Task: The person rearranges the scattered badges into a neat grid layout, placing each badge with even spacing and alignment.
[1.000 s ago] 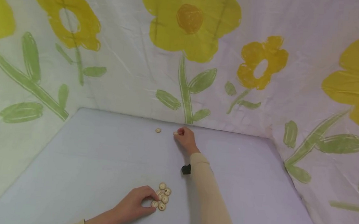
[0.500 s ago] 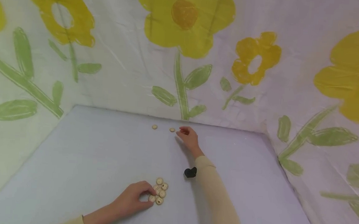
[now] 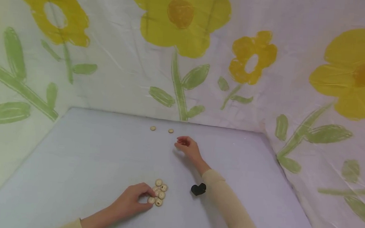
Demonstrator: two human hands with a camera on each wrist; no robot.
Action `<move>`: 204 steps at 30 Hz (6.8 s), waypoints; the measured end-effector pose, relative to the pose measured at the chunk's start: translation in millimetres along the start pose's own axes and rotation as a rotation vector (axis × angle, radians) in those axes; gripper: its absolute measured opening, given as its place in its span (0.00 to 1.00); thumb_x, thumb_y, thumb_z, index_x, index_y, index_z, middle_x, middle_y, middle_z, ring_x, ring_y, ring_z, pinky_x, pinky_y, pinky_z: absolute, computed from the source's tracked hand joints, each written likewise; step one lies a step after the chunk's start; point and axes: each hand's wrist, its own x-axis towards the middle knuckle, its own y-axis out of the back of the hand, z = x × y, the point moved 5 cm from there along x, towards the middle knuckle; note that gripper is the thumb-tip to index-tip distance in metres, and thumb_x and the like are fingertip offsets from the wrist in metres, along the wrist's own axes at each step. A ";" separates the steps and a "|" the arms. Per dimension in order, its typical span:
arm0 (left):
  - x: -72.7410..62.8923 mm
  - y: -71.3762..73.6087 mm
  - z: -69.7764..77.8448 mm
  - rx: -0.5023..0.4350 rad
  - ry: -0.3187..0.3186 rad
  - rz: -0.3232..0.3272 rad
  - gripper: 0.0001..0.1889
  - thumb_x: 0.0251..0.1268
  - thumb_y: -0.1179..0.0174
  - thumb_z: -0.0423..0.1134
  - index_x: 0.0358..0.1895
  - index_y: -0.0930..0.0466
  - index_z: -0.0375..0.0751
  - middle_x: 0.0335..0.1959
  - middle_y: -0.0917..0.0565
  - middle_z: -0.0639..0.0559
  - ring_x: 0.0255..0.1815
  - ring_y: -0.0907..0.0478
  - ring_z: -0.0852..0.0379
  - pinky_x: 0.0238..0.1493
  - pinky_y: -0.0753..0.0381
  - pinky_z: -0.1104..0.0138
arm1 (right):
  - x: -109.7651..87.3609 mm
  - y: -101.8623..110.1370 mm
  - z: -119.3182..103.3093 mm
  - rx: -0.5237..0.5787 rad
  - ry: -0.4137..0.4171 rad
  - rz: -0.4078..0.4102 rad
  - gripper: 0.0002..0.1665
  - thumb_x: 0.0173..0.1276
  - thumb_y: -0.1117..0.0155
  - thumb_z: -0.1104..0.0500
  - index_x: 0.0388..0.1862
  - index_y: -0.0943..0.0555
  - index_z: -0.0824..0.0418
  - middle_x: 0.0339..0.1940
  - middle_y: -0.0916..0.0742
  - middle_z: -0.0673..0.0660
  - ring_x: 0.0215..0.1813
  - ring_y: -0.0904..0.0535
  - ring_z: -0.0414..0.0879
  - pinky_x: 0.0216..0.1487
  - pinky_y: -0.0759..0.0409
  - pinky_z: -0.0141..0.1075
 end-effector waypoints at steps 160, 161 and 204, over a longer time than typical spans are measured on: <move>-3.1 2.7 2.6 -0.036 0.043 -0.003 0.11 0.52 0.28 0.34 0.38 0.18 0.46 0.37 0.19 0.60 0.40 0.22 0.62 0.44 0.21 0.67 | -35.7 6.6 -11.2 -0.527 0.289 -0.156 0.09 0.57 0.28 0.62 0.37 0.15 0.59 0.29 0.16 0.47 0.33 0.21 0.39 0.37 0.20 0.32; -3.0 3.0 2.9 -0.036 0.045 -0.003 0.11 0.52 0.28 0.34 0.39 0.18 0.46 0.37 0.19 0.60 0.40 0.23 0.62 0.45 0.21 0.67 | -32.9 7.8 -10.3 -0.527 0.278 -0.149 0.09 0.57 0.28 0.62 0.37 0.15 0.59 0.29 0.16 0.47 0.33 0.21 0.39 0.37 0.21 0.33; -4.6 2.6 -0.1 -0.048 0.026 -0.009 0.11 0.53 0.29 0.33 0.38 0.18 0.46 0.37 0.19 0.61 0.39 0.24 0.66 0.43 0.21 0.69 | 43.2 31.9 5.2 -0.525 0.079 0.117 0.13 0.61 0.31 0.58 0.40 0.16 0.66 0.33 0.14 0.58 0.38 0.20 0.50 0.41 0.22 0.42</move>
